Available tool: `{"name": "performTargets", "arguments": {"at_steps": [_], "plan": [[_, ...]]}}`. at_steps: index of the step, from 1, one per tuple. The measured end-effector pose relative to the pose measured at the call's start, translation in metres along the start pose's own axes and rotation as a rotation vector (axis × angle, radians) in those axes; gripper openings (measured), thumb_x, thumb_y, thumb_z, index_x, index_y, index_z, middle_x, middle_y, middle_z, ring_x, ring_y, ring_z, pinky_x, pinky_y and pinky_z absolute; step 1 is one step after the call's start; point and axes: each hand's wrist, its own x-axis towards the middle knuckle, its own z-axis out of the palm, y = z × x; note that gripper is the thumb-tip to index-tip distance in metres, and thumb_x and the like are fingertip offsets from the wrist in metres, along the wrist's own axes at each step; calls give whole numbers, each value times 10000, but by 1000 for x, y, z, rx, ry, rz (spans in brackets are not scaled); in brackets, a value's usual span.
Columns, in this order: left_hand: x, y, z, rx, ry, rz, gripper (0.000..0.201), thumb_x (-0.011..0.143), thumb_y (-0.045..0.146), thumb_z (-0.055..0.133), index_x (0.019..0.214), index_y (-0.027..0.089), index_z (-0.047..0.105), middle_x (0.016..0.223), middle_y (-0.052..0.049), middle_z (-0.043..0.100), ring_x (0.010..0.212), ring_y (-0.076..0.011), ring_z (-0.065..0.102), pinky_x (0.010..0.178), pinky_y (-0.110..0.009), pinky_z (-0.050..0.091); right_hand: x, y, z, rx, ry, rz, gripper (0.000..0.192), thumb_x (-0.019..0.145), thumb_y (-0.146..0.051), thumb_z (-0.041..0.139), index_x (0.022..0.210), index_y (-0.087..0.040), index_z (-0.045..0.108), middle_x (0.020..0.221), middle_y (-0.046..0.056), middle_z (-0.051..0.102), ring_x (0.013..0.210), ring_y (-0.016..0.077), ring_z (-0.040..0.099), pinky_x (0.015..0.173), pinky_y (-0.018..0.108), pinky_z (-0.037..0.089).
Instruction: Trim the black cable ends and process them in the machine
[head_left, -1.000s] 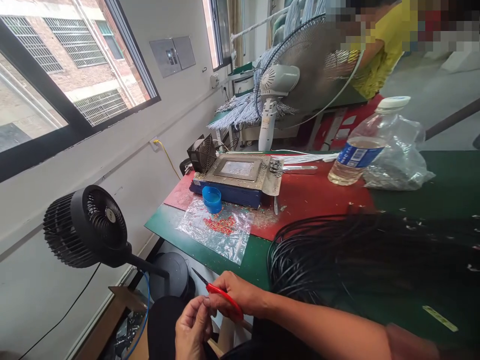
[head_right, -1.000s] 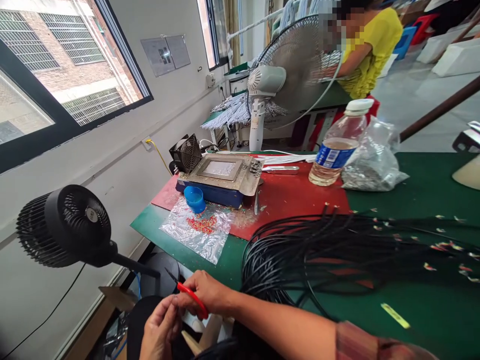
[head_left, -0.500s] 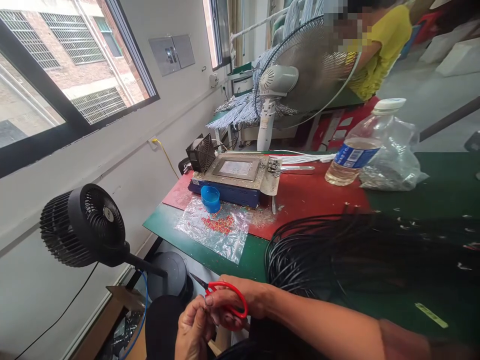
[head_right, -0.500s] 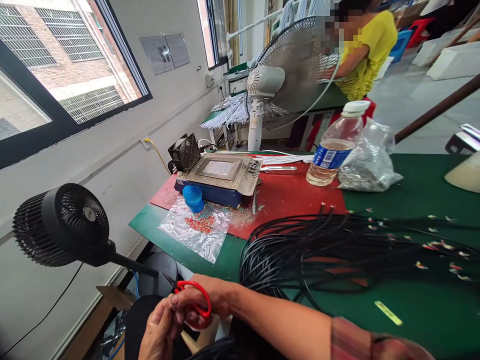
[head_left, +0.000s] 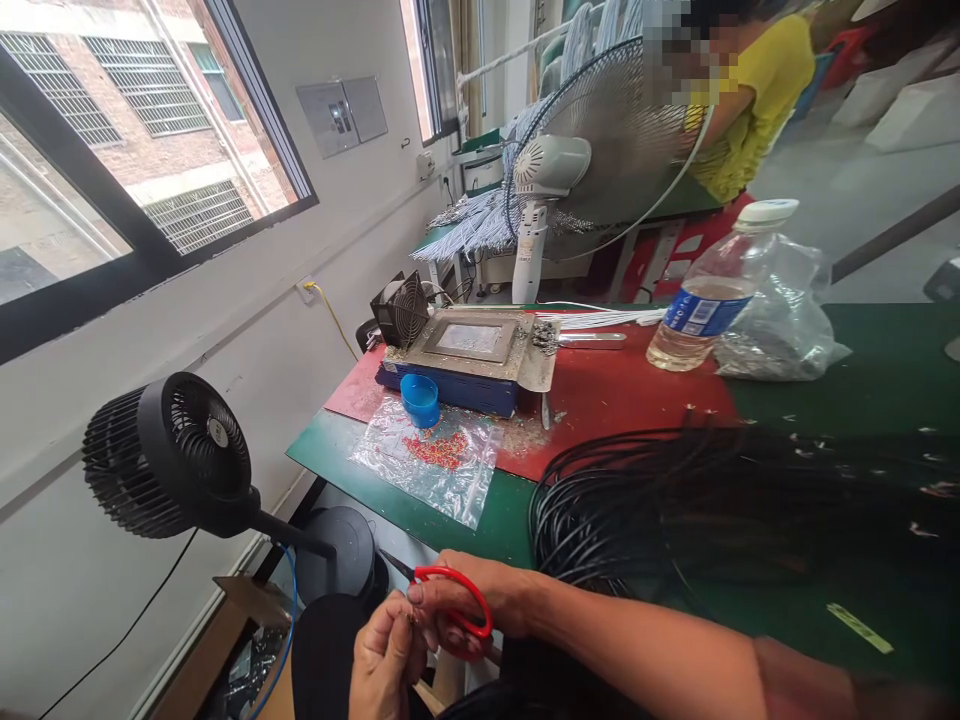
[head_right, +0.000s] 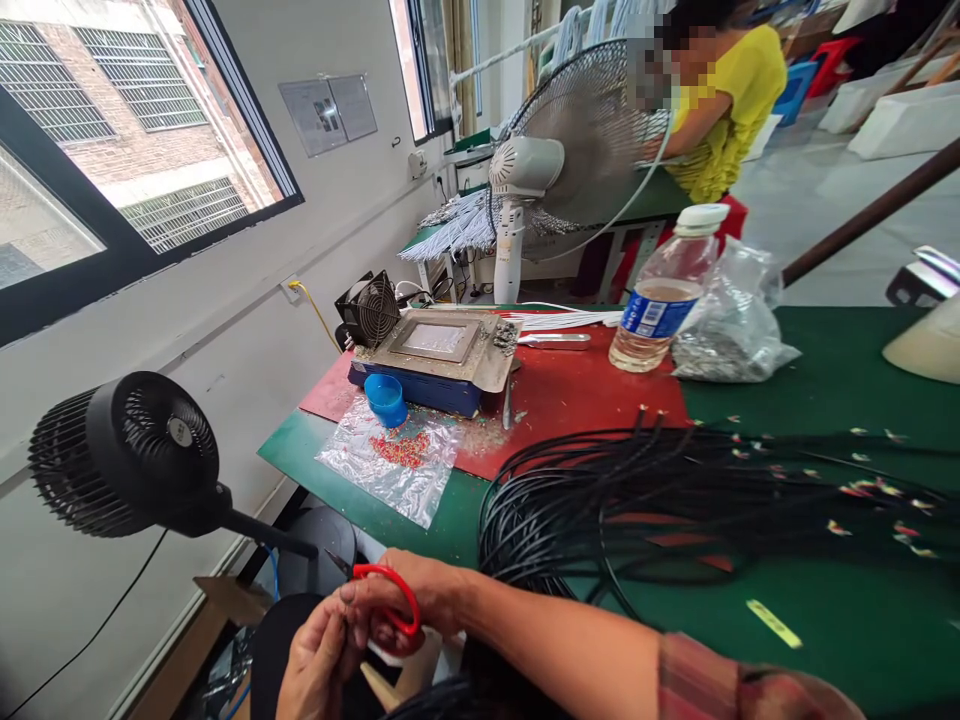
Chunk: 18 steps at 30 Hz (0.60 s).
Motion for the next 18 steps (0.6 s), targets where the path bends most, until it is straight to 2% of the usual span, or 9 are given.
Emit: {"name": "performTargets", "arguments": {"at_steps": [3, 6, 11, 13, 15, 18], "plan": [[1, 0, 1, 18, 37, -14, 209, 639, 370, 605, 600, 165, 612, 450, 37, 501, 392, -4, 296, 406, -167, 233, 1, 4, -2, -36, -4, -19, 432, 713, -510, 543, 579, -100, 570, 386, -29, 467, 291, 46, 356, 287, 151, 262], [3, -3, 3, -41, 105, -18, 213, 605, 372, 638, 582, 164, 603, 443, 36, 499, 424, -21, 378, 393, -150, 243, 5, 10, -3, -115, 18, -94, 411, 750, -483, 511, 589, -109, 561, 398, -40, 446, 314, 44, 345, 318, 160, 259], [9, -12, 2, -123, 268, 43, 235, 535, 365, 696, 690, 194, 652, 456, 55, 545, 403, -2, 370, 399, -124, 266, 11, 19, -1, -479, 306, -365, 423, 666, -376, 628, 424, -121, 394, 398, -70, 291, 391, 11, 260, 373, 155, 173], [11, -14, 1, -105, 272, 64, 255, 529, 370, 698, 700, 187, 650, 450, 56, 540, 390, -2, 351, 391, -130, 257, 11, 18, 0, -427, 312, -341, 403, 674, -391, 618, 444, -117, 433, 393, -68, 320, 383, 15, 287, 373, 153, 195], [11, -13, 2, -93, 273, 59, 271, 537, 389, 686, 701, 178, 641, 414, 67, 494, 369, 3, 309, 373, -129, 214, 10, 14, 0, -258, 253, -266, 392, 687, -445, 597, 503, -114, 497, 389, -59, 386, 353, 29, 339, 359, 156, 237], [9, -9, 9, -141, 278, 47, 268, 538, 395, 685, 687, 178, 637, 407, 79, 457, 373, 14, 275, 381, -115, 203, 9, 10, 0, -64, 203, -218, 430, 694, -514, 570, 574, -102, 547, 367, -55, 417, 302, 38, 344, 324, 162, 241]]}}
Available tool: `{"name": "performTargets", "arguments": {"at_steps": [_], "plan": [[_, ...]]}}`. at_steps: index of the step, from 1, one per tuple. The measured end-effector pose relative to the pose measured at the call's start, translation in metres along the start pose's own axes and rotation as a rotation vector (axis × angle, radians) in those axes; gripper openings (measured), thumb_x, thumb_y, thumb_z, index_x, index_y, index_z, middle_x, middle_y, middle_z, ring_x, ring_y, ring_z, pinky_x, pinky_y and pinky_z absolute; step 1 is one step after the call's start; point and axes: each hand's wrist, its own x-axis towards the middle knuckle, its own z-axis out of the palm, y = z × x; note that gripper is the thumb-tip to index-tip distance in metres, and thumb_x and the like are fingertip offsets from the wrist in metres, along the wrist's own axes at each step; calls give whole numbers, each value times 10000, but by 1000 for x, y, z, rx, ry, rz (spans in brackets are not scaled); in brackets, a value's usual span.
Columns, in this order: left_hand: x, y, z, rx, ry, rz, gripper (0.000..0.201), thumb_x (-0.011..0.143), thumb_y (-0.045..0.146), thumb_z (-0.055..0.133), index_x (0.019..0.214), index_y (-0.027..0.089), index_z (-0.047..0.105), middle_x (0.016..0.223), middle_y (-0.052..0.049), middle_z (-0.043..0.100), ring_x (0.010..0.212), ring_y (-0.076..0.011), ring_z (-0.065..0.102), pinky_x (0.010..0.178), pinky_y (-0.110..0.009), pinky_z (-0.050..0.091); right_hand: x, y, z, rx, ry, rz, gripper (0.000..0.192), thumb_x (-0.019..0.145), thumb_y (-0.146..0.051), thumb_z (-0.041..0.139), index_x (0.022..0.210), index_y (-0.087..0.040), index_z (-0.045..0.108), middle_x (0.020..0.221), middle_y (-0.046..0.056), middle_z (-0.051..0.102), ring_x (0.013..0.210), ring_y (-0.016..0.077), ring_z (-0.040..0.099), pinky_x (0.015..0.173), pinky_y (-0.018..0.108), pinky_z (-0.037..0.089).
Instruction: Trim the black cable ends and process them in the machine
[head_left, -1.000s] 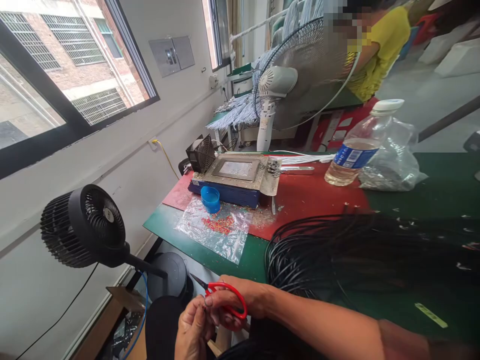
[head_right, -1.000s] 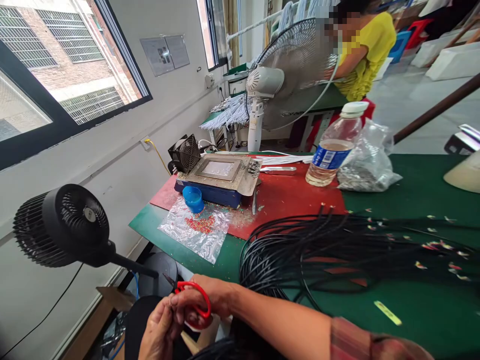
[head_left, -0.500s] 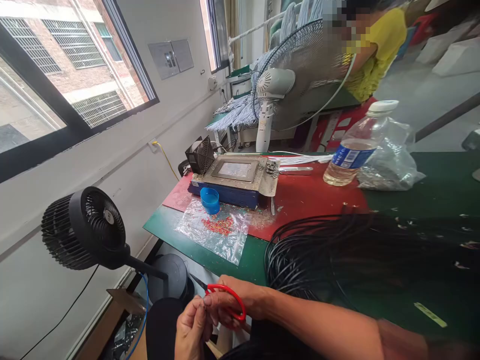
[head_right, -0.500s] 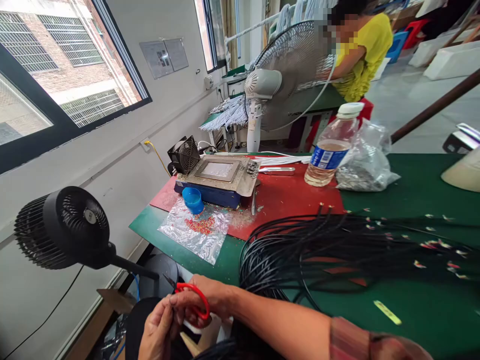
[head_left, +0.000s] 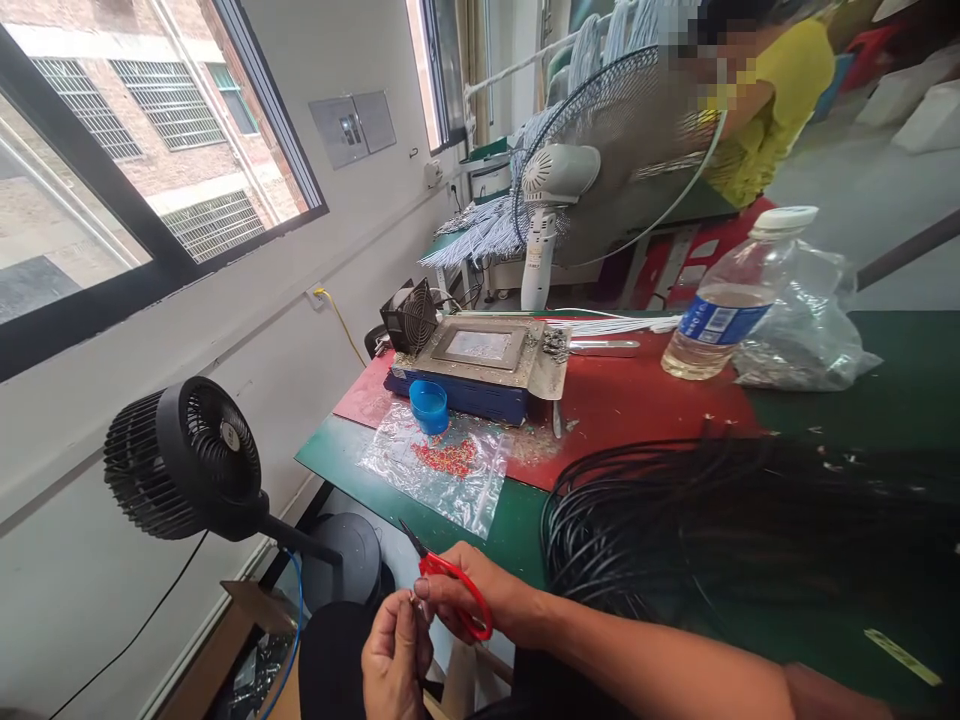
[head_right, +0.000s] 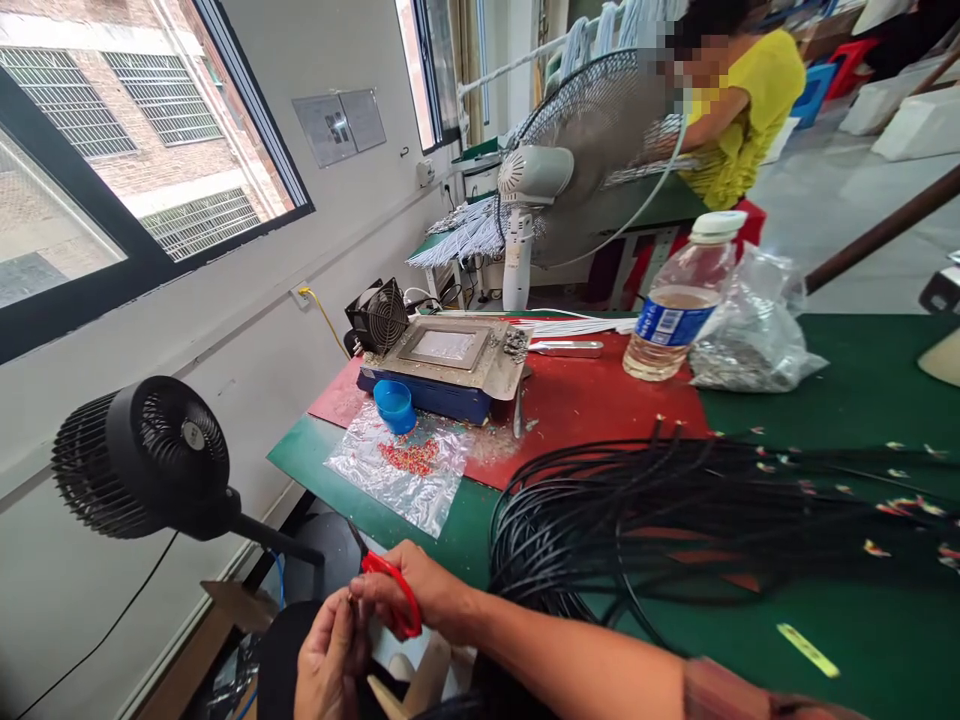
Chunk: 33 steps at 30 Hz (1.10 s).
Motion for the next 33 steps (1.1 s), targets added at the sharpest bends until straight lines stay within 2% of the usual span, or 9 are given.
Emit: {"name": "performTargets", "arguments": {"at_steps": [3, 8, 15, 18, 24, 33], "plan": [[-3, 2, 6, -29, -14, -17, 260, 514, 389, 703, 644, 173, 637, 426, 69, 482, 379, 17, 283, 386, -114, 218, 1, 0, -1, 50, 12, 10, 434, 699, -511, 570, 571, -97, 553, 347, -49, 425, 283, 37, 340, 314, 162, 236], [-4, 4, 8, -31, -27, -25, 290, 515, 401, 699, 683, 168, 656, 406, 61, 488, 365, 18, 280, 366, -115, 194, 1, 0, 0, 52, 4, -8, 435, 669, -466, 614, 446, -126, 459, 329, -47, 408, 283, 38, 344, 309, 168, 226], [-7, 7, 9, -116, -15, -87, 314, 429, 386, 751, 631, 166, 657, 453, 30, 582, 360, 17, 361, 365, -106, 242, 0, -1, -2, 68, -26, 110, 314, 676, -329, 574, 456, -122, 489, 350, -45, 428, 304, 42, 348, 316, 166, 254], [-6, 7, 7, -90, -34, -95, 318, 440, 385, 747, 615, 144, 638, 451, 28, 567, 371, 16, 361, 372, -104, 243, 0, 0, -2, 81, -40, 94, 315, 669, -339, 588, 466, -118, 494, 357, -44, 434, 307, 39, 350, 317, 163, 256], [-1, 3, -2, -11, -102, -97, 269, 530, 397, 692, 619, 153, 623, 395, 60, 477, 346, 14, 289, 363, -134, 172, -1, 0, -2, 70, -29, 92, 439, 658, -490, 606, 463, -113, 497, 343, -37, 424, 288, 40, 349, 296, 166, 240], [-1, -2, -5, 33, -124, -70, 285, 531, 411, 687, 622, 152, 613, 379, 70, 450, 340, 18, 254, 379, -147, 144, -1, -1, -2, 106, -46, 121, 377, 670, -416, 609, 474, -117, 490, 368, -43, 429, 299, 40, 351, 296, 166, 242]]}}
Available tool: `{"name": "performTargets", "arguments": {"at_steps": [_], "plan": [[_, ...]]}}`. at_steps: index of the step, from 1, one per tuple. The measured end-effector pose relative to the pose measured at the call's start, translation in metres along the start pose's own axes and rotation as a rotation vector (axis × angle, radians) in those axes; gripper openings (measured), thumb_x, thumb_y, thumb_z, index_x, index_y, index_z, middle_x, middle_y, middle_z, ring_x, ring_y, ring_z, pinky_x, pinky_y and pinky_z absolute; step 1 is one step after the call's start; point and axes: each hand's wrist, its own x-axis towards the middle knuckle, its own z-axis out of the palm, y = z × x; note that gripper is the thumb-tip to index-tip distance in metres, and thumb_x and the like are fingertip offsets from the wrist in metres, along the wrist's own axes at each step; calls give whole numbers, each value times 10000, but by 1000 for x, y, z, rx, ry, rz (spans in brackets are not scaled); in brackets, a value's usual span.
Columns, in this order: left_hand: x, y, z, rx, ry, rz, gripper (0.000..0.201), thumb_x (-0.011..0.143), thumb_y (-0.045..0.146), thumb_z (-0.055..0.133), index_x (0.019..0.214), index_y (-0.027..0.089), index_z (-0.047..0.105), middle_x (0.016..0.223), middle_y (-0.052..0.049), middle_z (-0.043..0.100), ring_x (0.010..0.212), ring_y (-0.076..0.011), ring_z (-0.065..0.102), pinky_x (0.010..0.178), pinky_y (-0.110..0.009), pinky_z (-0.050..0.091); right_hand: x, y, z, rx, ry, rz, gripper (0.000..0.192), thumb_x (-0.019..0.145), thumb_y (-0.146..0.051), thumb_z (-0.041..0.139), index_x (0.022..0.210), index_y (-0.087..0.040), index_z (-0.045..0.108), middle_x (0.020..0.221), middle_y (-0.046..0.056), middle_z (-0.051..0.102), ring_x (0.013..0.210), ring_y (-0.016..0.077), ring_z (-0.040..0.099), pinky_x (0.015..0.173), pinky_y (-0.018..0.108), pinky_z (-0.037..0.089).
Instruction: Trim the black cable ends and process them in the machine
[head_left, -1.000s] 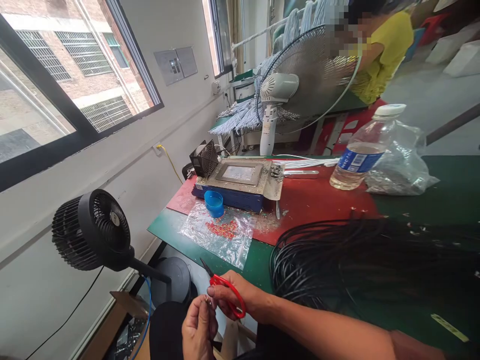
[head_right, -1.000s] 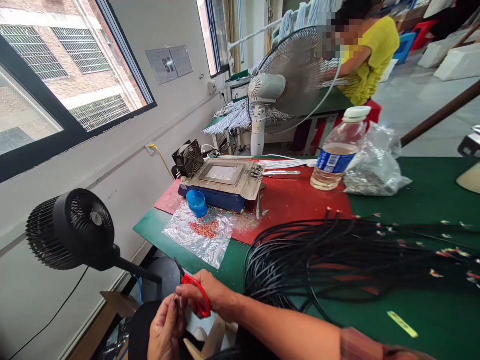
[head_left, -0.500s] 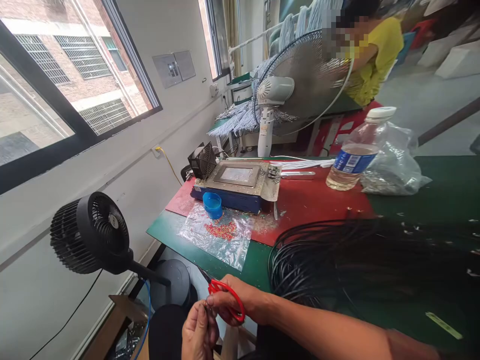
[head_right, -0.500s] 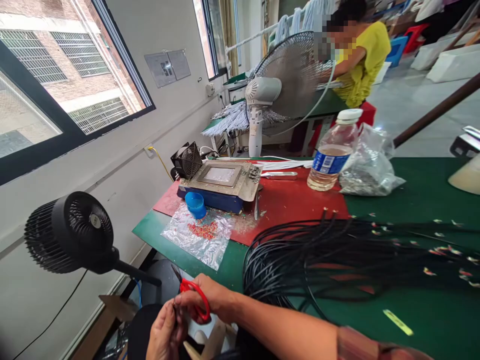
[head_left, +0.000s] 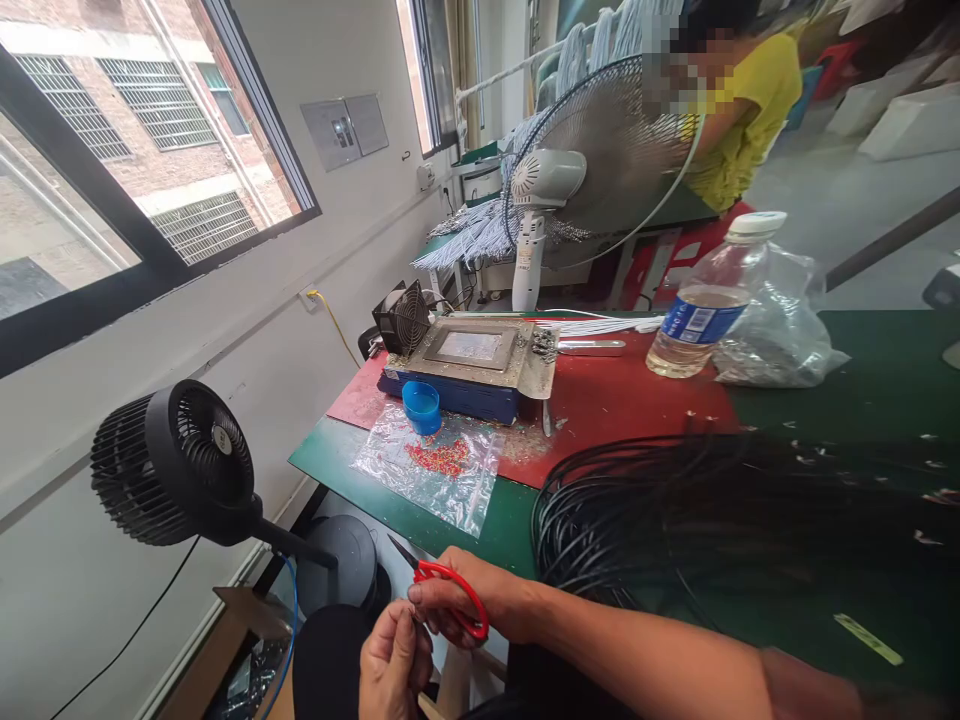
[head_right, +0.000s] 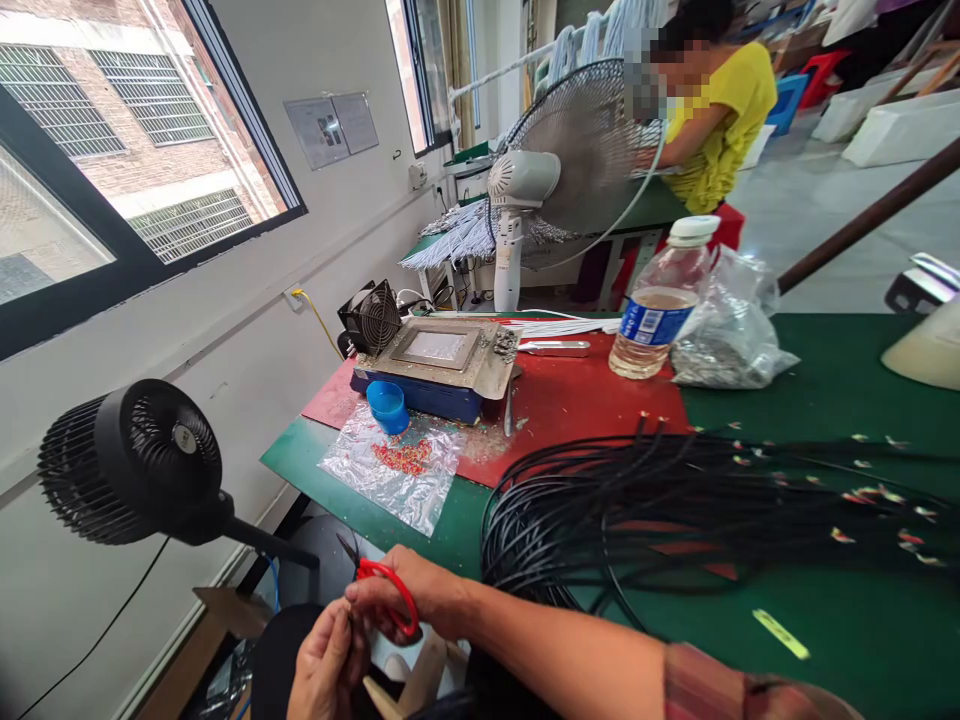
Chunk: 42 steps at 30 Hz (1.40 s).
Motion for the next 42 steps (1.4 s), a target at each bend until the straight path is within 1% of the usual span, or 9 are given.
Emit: {"name": "performTargets", "arguments": {"at_steps": [4, 13, 17, 21, 26, 29, 33, 37, 42], "plan": [[0, 1, 2, 0, -7, 23, 294, 526, 421, 687, 593, 148, 601, 373, 78, 424, 334, 26, 248, 382, -141, 134, 0, 0, 0, -7, 3, 1, 355, 681, -395, 596, 486, -117, 495, 366, -46, 432, 298, 38, 353, 301, 160, 249], [2, 4, 4, -110, 71, 24, 269, 477, 388, 727, 647, 192, 659, 381, 63, 495, 338, 9, 292, 355, -139, 193, 2, 2, 0, -39, 18, -33, 429, 654, -488, 615, 487, -108, 507, 356, -37, 429, 296, 44, 351, 308, 166, 256], [0, 6, 8, -112, 100, 45, 302, 438, 402, 743, 634, 187, 660, 377, 63, 515, 320, 27, 301, 352, -116, 178, 2, 4, 0, -48, 30, -21, 443, 652, -504, 620, 491, -108, 506, 358, -41, 422, 298, 39, 345, 312, 166, 252], [-1, 6, 10, -103, 106, 65, 340, 409, 397, 757, 623, 159, 643, 352, 81, 474, 295, 46, 273, 350, -95, 132, 3, 4, 0, -60, 47, -19, 439, 654, -518, 618, 549, -98, 544, 359, -47, 424, 294, 39, 344, 308, 163, 250], [0, 5, 10, -141, 129, 32, 331, 379, 366, 777, 619, 189, 635, 389, 65, 536, 333, 26, 342, 362, -97, 222, 2, 3, 0, -45, 56, -29, 482, 654, -562, 594, 564, -89, 562, 355, -39, 434, 289, 44, 348, 305, 167, 253], [0, 5, 10, -138, 132, 32, 337, 385, 364, 775, 638, 189, 639, 410, 54, 571, 328, 29, 331, 357, -98, 220, 1, 2, 1, -51, 44, -55, 462, 618, -541, 642, 558, -94, 546, 367, -45, 436, 303, 37, 350, 316, 163, 245], [1, 4, 9, -101, 143, 45, 342, 408, 362, 767, 660, 177, 627, 391, 65, 526, 328, 13, 323, 346, -122, 213, 4, 6, 0, -68, 81, -122, 439, 611, -487, 676, 487, -114, 480, 354, -58, 404, 304, 29, 340, 316, 159, 214], [2, 5, 6, -68, 91, 22, 351, 437, 389, 747, 665, 155, 618, 410, 60, 512, 331, 5, 319, 345, -142, 213, 8, 8, -2, 49, 203, -141, 434, 709, -515, 575, 655, -85, 588, 383, -59, 420, 306, 34, 344, 326, 162, 225], [1, 6, 8, -68, 73, -31, 326, 449, 388, 743, 642, 157, 618, 403, 58, 510, 335, 9, 327, 347, -134, 215, 5, 5, -2, 57, 157, -191, 492, 707, -544, 575, 815, -67, 639, 461, -52, 445, 360, 26, 363, 371, 163, 259]]}}
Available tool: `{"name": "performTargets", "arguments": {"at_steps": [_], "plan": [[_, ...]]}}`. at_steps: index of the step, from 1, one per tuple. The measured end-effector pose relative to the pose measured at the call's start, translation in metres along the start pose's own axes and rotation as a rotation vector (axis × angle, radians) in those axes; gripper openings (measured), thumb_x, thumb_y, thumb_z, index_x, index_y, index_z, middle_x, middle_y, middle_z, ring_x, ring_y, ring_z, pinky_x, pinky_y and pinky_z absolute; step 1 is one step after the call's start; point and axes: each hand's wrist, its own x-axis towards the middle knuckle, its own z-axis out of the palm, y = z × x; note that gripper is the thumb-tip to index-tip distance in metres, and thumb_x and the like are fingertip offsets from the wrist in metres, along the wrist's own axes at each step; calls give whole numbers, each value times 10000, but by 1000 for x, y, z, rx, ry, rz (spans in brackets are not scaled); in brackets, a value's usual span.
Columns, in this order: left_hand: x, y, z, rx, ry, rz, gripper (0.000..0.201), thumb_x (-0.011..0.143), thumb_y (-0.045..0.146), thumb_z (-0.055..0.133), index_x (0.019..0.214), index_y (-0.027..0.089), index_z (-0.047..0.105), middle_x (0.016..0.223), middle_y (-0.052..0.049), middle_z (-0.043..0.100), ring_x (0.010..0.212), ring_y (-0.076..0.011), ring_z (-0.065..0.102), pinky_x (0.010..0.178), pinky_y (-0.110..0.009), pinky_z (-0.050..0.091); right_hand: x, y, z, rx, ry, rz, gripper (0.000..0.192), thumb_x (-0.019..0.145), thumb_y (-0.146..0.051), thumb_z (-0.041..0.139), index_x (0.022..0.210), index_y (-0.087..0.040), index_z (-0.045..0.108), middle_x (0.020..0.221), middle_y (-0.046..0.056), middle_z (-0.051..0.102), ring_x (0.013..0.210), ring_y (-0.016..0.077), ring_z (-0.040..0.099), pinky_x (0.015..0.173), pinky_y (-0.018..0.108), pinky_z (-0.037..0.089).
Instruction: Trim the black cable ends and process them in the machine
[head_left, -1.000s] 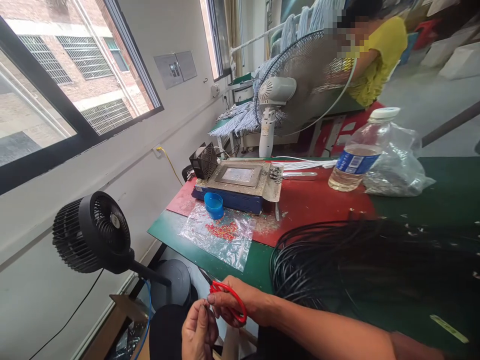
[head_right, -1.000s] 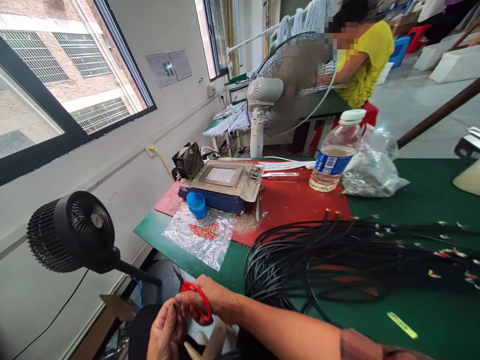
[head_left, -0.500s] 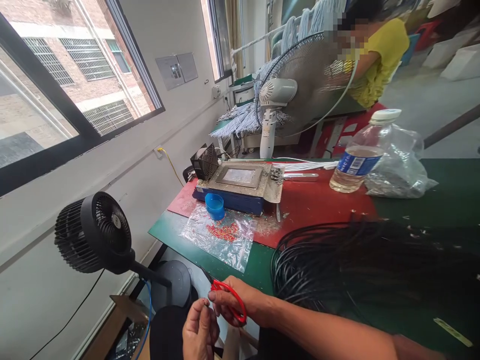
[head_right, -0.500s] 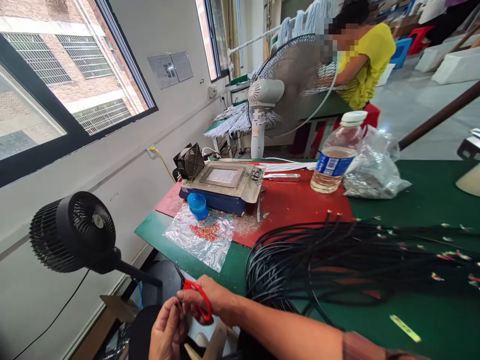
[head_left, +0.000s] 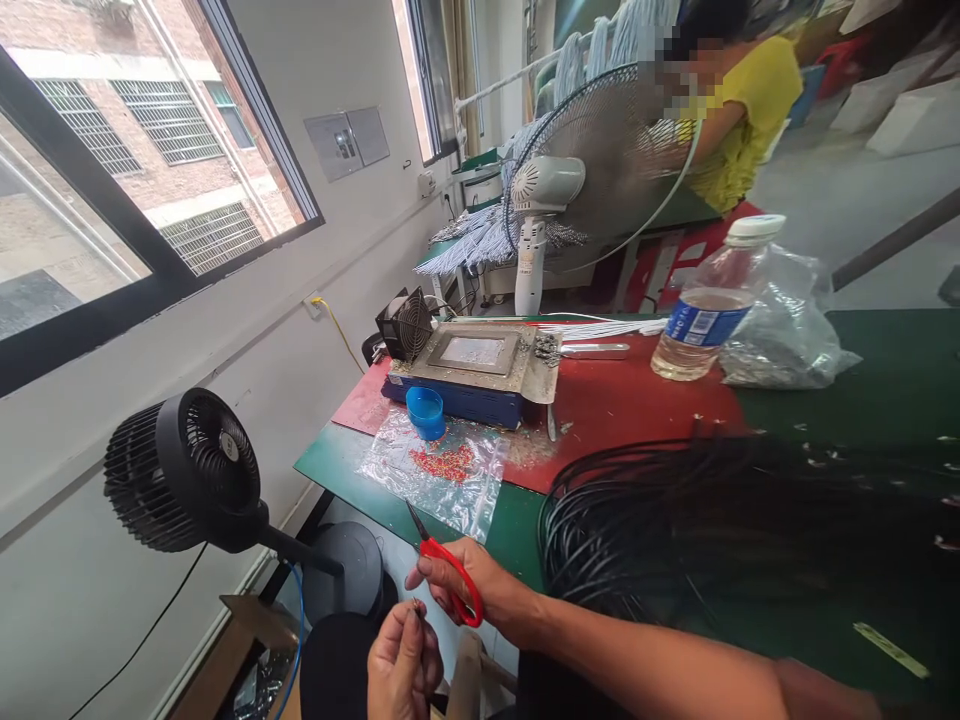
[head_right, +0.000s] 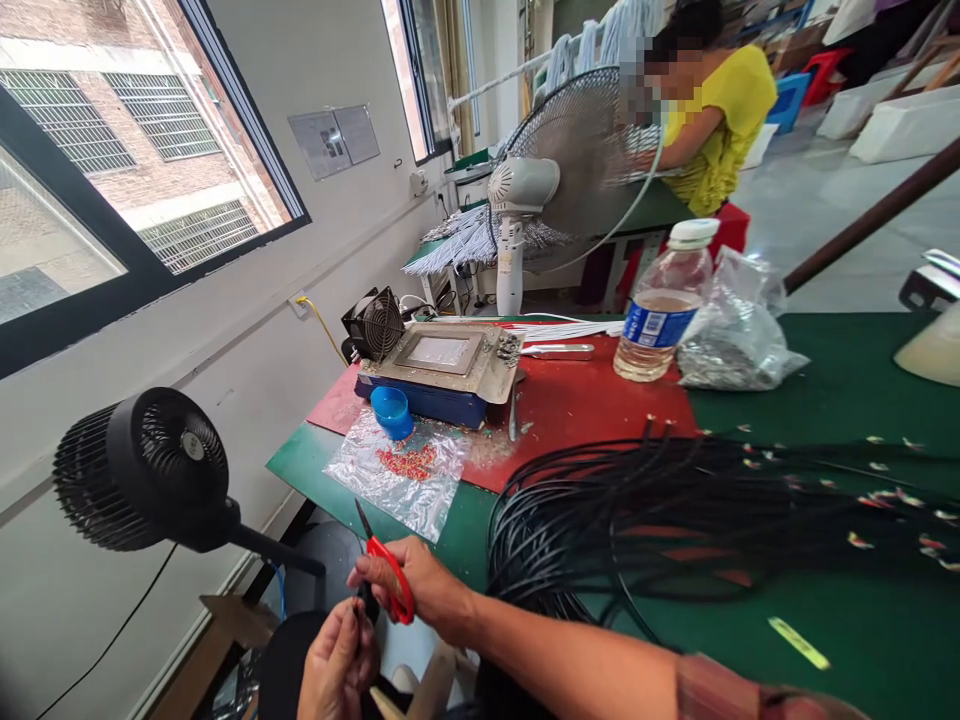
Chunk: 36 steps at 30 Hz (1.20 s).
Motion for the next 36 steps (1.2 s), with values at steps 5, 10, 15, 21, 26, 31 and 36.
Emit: {"name": "performTargets", "arguments": {"at_steps": [5, 10, 15, 21, 26, 31, 36], "plan": [[-1, 1, 4, -43, 23, 17, 327, 421, 398, 752, 611, 167, 622, 398, 59, 532, 319, 18, 323, 336, -124, 198, -2, -2, 1, -33, -37, -20, 468, 697, -535, 592, 756, -74, 651, 445, -49, 435, 346, 26, 354, 352, 161, 247], [0, 2, 3, -77, 34, 6, 343, 400, 386, 764, 618, 162, 625, 404, 55, 548, 316, 20, 352, 344, -104, 221, -2, -2, 2, -114, 26, -79, 452, 704, -540, 583, 751, -96, 652, 455, -52, 428, 369, 31, 363, 359, 154, 257], [-1, 1, 1, -64, 11, -34, 335, 415, 391, 757, 617, 158, 627, 381, 55, 525, 301, 16, 340, 331, -113, 203, -2, 2, 1, -193, 16, -125, 418, 727, -508, 580, 792, -102, 656, 481, -45, 439, 402, 35, 379, 381, 153, 276], [-2, 1, 2, -72, 11, -35, 348, 409, 394, 759, 615, 152, 619, 383, 61, 526, 298, 26, 332, 332, -100, 193, -1, 4, -1, -265, 10, -127, 403, 732, -492, 582, 768, -99, 660, 484, -42, 441, 421, 36, 387, 398, 154, 280], [-1, 1, 2, -105, 38, -18, 362, 405, 387, 763, 627, 148, 606, 385, 63, 529, 300, 26, 330, 333, -97, 194, 0, 3, 0, -258, 15, -85, 392, 724, -480, 596, 729, -92, 654, 469, -47, 427, 405, 33, 376, 387, 156, 263], [-2, 1, 3, -99, 18, -23, 358, 416, 406, 752, 620, 149, 610, 392, 62, 531, 284, 23, 330, 325, -107, 188, 3, 9, -3, -222, 17, -35, 367, 708, -465, 617, 719, -99, 640, 463, -52, 434, 384, 29, 364, 370, 154, 251], [-5, 2, 3, -80, 19, -65, 299, 424, 371, 759, 623, 177, 649, 392, 56, 531, 321, 18, 352, 343, -114, 218, 3, 10, -6, -205, 17, -21, 340, 690, -445, 637, 710, -106, 623, 455, -56, 442, 377, 29, 366, 362, 149, 257]]}}
